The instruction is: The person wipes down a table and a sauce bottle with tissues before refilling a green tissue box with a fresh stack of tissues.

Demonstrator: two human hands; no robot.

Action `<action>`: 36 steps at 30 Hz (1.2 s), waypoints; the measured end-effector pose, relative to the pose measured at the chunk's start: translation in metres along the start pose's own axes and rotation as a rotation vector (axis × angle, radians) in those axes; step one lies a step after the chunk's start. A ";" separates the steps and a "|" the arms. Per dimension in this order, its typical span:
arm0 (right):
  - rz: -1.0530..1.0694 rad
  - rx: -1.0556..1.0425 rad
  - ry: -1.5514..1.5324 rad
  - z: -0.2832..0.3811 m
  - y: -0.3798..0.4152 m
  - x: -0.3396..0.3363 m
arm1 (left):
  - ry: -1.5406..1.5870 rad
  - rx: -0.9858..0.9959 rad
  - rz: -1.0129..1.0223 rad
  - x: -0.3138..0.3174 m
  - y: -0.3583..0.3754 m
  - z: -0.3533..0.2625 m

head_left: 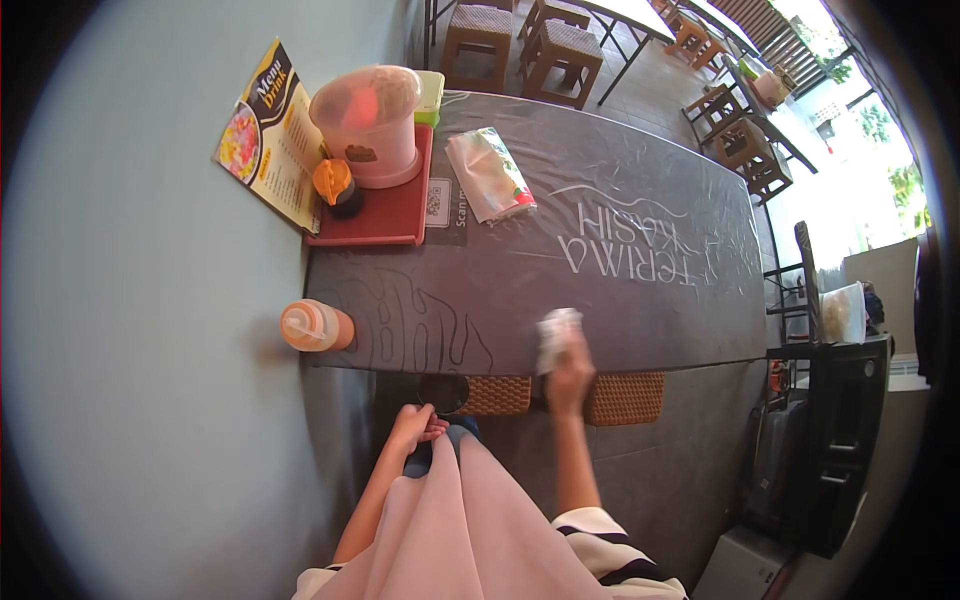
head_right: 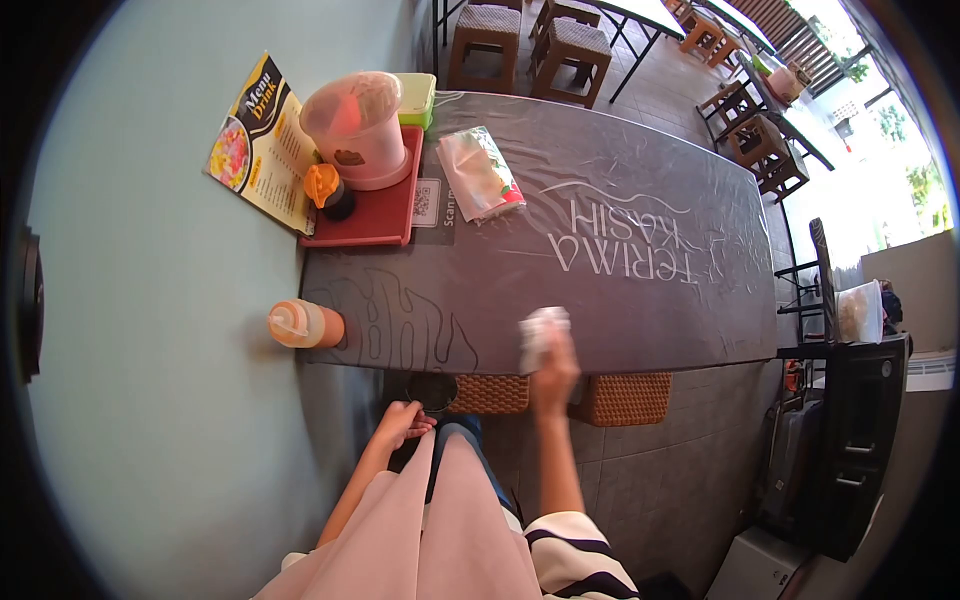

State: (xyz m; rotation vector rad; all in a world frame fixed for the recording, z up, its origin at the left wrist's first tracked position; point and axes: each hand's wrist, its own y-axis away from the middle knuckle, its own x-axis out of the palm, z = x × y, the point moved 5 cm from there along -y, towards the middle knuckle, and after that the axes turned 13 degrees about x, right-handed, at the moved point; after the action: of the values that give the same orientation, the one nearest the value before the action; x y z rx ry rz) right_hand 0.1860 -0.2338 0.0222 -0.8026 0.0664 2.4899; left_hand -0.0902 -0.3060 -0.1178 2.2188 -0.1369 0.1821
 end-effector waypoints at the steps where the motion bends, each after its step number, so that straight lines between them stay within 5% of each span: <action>1: -0.146 0.215 -0.003 -0.054 -0.018 -0.028 | 0.002 -0.005 0.000 -0.001 0.001 0.002; 4: -0.594 0.253 0.335 -0.136 -0.053 -0.118 | 0.021 -0.010 -0.006 -0.002 0.002 0.004; 8: -0.519 0.198 0.460 -0.178 -0.054 -0.124 | -0.007 -0.008 0.000 -0.001 0.003 0.004; 10: -0.546 0.131 0.468 -0.148 -0.036 -0.089 | -0.014 -0.004 0.008 0.002 0.001 0.003; 17: -0.078 -0.061 0.322 -0.012 0.062 0.061 | 0.015 0.001 0.004 0.009 -0.002 0.003; 22: 0.237 -0.198 0.135 0.019 0.096 0.088 | 0.014 0.022 -0.011 0.010 0.002 0.001; 24: 0.552 -0.208 -0.132 0.020 0.094 0.085 | 0.031 0.017 -0.014 0.010 0.005 0.001; 28: 0.009 0.005 -0.062 -0.009 0.030 0.001 | 0.012 -0.012 -0.008 0.010 0.004 0.005; 31: -0.363 0.405 0.008 -0.096 -0.011 -0.065 | 0.019 -0.012 0.001 0.010 0.003 0.005; 36: -0.361 0.111 0.382 -0.109 -0.017 -0.043 | 0.008 -0.033 0.000 0.013 0.002 0.007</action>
State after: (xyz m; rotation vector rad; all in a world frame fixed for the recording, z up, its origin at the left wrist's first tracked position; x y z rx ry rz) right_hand 0.2817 -0.2603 -0.0420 -1.1232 0.1756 1.9562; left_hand -0.0768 -0.3127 -0.1183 2.1848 -0.1343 0.1874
